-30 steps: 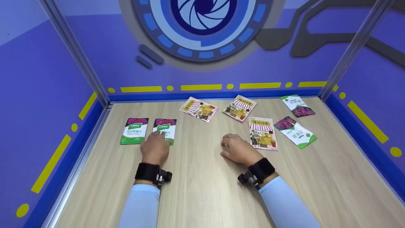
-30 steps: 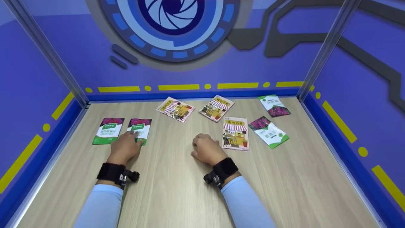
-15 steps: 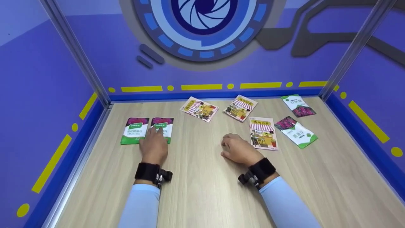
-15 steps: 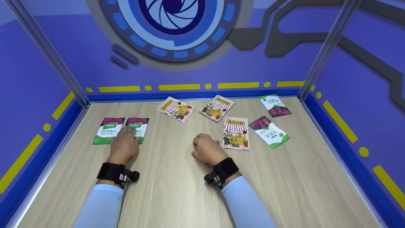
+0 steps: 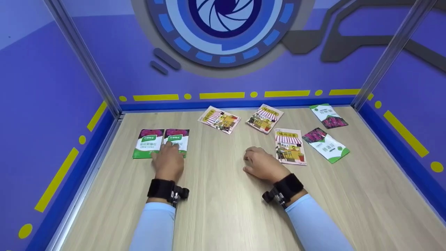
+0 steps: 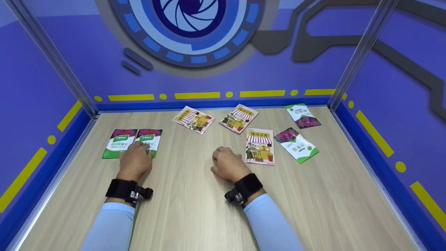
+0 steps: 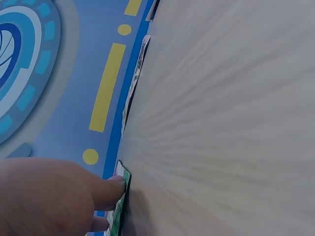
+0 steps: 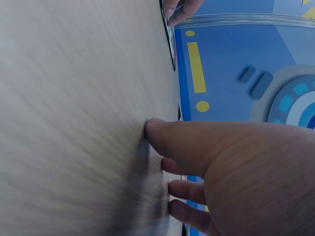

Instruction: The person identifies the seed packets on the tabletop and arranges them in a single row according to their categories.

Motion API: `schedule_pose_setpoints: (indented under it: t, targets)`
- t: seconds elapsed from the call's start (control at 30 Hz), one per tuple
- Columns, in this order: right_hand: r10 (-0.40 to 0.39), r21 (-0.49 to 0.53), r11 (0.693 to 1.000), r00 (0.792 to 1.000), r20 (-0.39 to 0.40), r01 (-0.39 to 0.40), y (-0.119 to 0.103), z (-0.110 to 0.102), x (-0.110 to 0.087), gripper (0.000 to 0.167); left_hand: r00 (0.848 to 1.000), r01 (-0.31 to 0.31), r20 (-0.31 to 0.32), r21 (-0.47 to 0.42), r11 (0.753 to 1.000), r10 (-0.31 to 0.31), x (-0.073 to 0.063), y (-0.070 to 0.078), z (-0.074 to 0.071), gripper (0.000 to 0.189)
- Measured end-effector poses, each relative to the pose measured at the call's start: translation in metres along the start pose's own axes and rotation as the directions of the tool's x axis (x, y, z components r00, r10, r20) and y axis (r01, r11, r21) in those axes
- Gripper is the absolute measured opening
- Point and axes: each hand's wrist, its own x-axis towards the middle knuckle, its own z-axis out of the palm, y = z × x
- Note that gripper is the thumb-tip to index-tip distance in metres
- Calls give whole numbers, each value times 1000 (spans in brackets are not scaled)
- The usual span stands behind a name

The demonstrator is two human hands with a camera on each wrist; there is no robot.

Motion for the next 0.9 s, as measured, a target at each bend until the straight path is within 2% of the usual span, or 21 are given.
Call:
schedule_pose_setpoints:
  t: [0.63,0.9]
  targets:
    - [17,6,1000,1000,5,-17,0,0,0,34,999,37,35,-29,999,-36,-4,-2,-3,55]
    - [20,-11,1000,1000,-1,-20,-2,0,-1,33,1000,20,11,-61,998,-19,-2,-1,-8,55]
